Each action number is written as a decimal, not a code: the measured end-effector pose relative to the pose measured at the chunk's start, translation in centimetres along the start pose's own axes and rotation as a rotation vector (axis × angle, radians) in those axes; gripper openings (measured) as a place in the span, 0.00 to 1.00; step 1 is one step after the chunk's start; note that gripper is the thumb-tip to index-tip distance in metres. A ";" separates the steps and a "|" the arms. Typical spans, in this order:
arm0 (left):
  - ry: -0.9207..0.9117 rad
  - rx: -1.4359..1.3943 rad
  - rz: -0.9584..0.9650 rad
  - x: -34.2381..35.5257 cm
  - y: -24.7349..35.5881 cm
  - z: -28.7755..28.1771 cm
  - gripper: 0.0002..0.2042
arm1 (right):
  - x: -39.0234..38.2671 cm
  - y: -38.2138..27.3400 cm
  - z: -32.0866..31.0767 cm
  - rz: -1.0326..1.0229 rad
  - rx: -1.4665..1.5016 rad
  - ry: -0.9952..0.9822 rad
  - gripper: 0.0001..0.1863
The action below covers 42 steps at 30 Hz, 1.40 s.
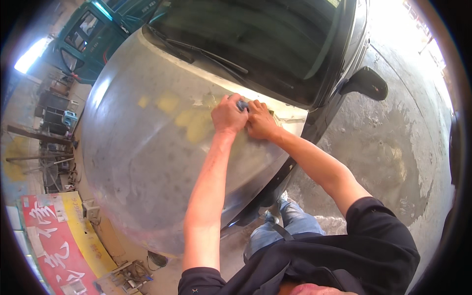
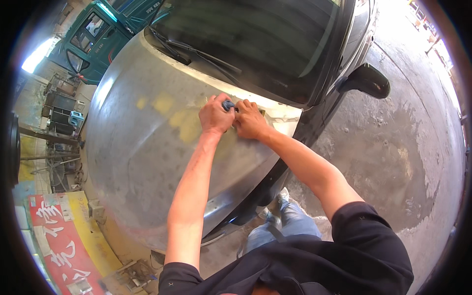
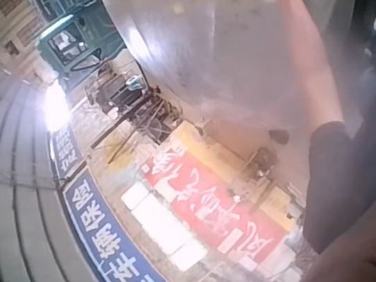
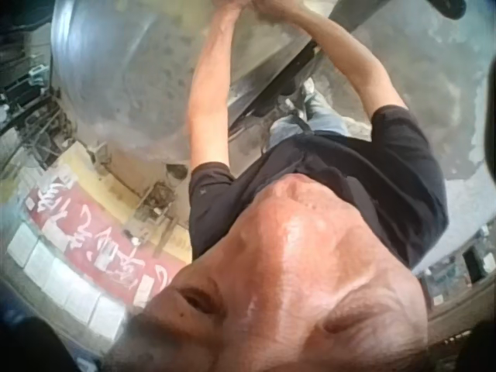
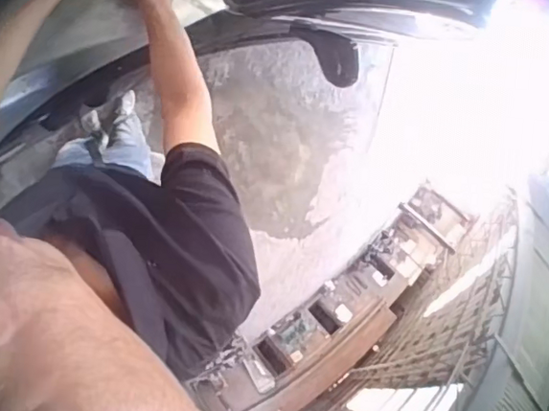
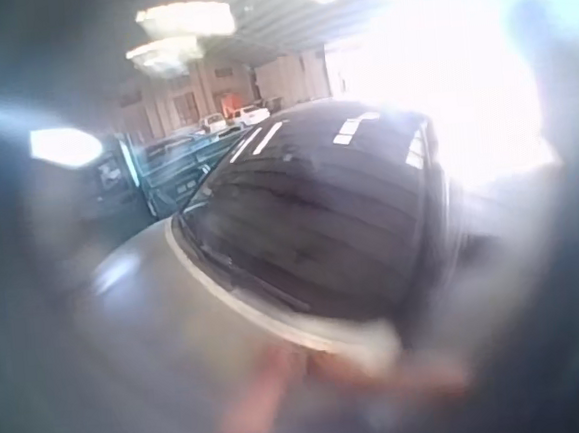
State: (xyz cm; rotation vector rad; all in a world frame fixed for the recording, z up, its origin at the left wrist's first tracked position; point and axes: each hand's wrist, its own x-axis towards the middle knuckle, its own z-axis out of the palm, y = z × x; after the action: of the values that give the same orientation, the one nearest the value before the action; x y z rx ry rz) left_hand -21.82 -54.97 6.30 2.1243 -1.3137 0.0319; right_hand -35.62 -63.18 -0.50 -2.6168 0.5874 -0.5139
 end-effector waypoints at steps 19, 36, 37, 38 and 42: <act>0.245 0.074 0.034 -8.9 -13.0 -2.2 0.25 | -2.2 1.0 -0.5 -0.127 0.015 0.060 0.24; 0.222 0.103 0.019 -9.4 -13.7 -2.3 0.26 | -1.7 0.1 0.7 -0.093 0.013 0.087 0.26; 0.232 0.113 0.018 -9.8 -14.4 -2.6 0.26 | -4.4 -1.0 0.5 -0.097 -0.008 0.079 0.26; 0.225 0.112 0.016 -9.7 -14.5 -2.8 0.27 | -5.9 -1.5 0.3 -0.094 -0.039 0.064 0.26; 0.218 0.057 0.001 -8.6 -13.2 -1.7 0.28 | 0.4 0.3 0.0 -0.105 -0.018 0.089 0.25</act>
State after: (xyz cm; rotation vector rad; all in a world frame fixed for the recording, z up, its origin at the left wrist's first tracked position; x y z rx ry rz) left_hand -14.90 -43.27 -1.82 2.1003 -1.1977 0.2970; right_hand -35.41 -63.63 -0.52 -2.6636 0.4864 -0.6633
